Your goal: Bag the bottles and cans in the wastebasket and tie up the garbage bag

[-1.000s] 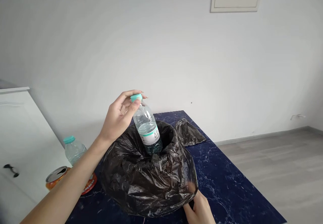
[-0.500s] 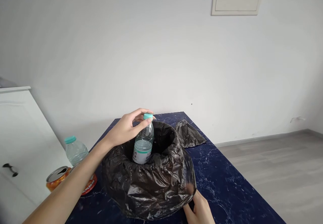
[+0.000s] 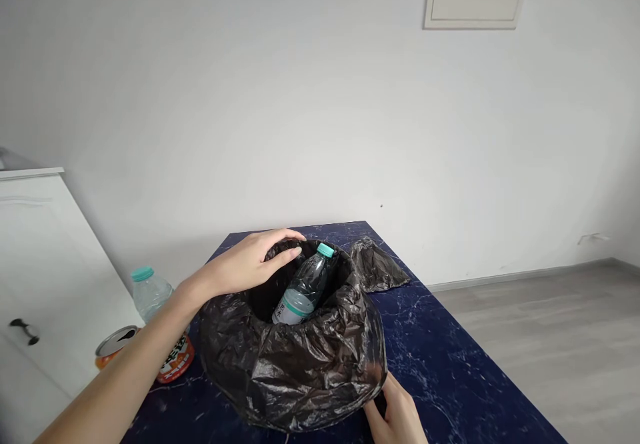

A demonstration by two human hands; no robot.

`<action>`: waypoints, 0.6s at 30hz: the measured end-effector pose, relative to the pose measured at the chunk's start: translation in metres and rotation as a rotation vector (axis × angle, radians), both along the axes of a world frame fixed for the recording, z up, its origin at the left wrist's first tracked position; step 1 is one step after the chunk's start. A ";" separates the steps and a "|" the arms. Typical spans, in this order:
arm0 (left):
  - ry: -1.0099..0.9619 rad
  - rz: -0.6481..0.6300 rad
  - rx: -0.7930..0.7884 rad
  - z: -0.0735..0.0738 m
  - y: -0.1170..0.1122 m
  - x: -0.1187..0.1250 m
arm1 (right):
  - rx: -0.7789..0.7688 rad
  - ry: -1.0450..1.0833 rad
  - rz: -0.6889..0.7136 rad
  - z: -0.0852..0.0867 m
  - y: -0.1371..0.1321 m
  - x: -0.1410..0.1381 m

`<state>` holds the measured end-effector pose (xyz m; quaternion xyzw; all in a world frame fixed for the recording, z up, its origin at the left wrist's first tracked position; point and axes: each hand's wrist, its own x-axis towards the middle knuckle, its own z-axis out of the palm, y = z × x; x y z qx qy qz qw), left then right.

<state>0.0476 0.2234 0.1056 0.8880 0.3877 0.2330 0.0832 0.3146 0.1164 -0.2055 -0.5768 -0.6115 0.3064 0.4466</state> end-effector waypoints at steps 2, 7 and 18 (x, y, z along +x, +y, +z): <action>0.025 0.027 -0.019 -0.001 0.002 -0.004 | 0.028 -0.001 0.000 -0.001 0.000 0.000; 0.062 0.043 -0.095 -0.003 0.002 -0.011 | 0.071 -0.028 -0.003 -0.002 0.000 0.000; 0.175 0.696 0.298 -0.005 -0.003 -0.125 | 0.162 0.066 -0.155 -0.001 -0.005 -0.016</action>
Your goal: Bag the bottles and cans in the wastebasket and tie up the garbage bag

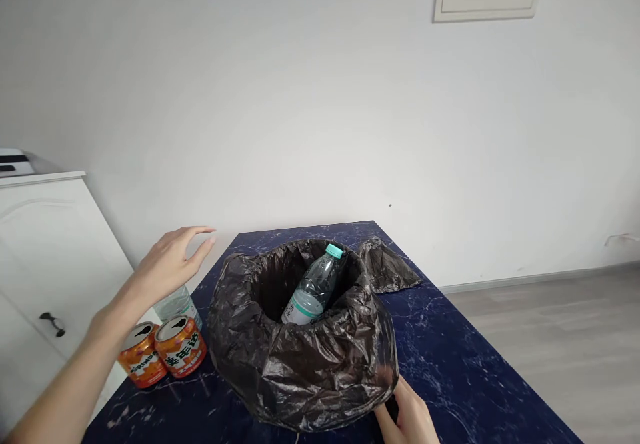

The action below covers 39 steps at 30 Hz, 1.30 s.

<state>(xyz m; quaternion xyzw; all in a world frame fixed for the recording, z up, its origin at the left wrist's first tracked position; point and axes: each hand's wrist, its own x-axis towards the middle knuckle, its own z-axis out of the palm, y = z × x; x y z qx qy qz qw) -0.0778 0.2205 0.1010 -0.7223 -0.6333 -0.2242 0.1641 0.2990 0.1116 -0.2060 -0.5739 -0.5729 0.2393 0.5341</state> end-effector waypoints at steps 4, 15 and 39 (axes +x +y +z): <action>0.027 0.199 -0.058 -0.018 0.003 -0.053 | -0.003 0.020 -0.001 -0.001 -0.002 -0.003; -0.103 0.142 -0.114 -0.062 -0.004 -0.083 | 0.010 -0.032 0.051 -0.014 0.003 0.005; -0.531 -1.116 0.081 0.072 -0.073 0.160 | -0.110 -0.087 0.165 0.001 0.008 0.014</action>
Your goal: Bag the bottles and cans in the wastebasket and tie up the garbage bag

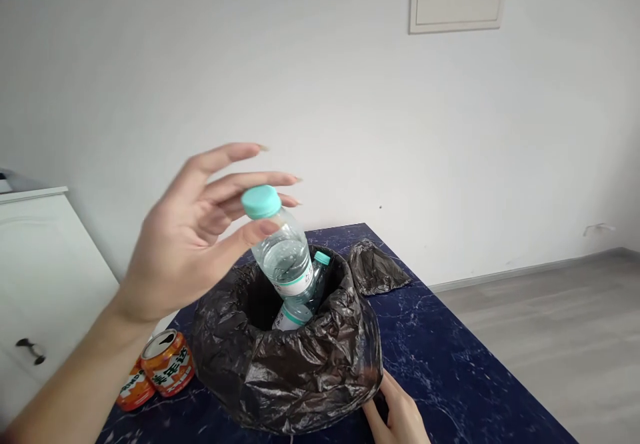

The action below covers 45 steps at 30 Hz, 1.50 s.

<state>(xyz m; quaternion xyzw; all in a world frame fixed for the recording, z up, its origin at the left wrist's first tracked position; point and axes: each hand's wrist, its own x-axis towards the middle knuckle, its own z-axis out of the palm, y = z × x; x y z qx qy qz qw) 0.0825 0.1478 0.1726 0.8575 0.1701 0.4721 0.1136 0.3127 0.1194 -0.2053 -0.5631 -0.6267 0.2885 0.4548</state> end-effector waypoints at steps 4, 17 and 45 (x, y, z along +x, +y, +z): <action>0.109 -0.038 -0.087 -0.001 0.008 0.012 | 0.057 -0.006 0.021 0.005 0.001 -0.003; 0.183 -0.054 -0.199 -0.002 0.020 0.024 | 0.089 0.029 0.018 0.016 -0.002 -0.006; 0.613 0.537 -0.208 -0.045 0.062 -0.033 | 0.112 -0.021 0.025 0.014 -0.003 -0.004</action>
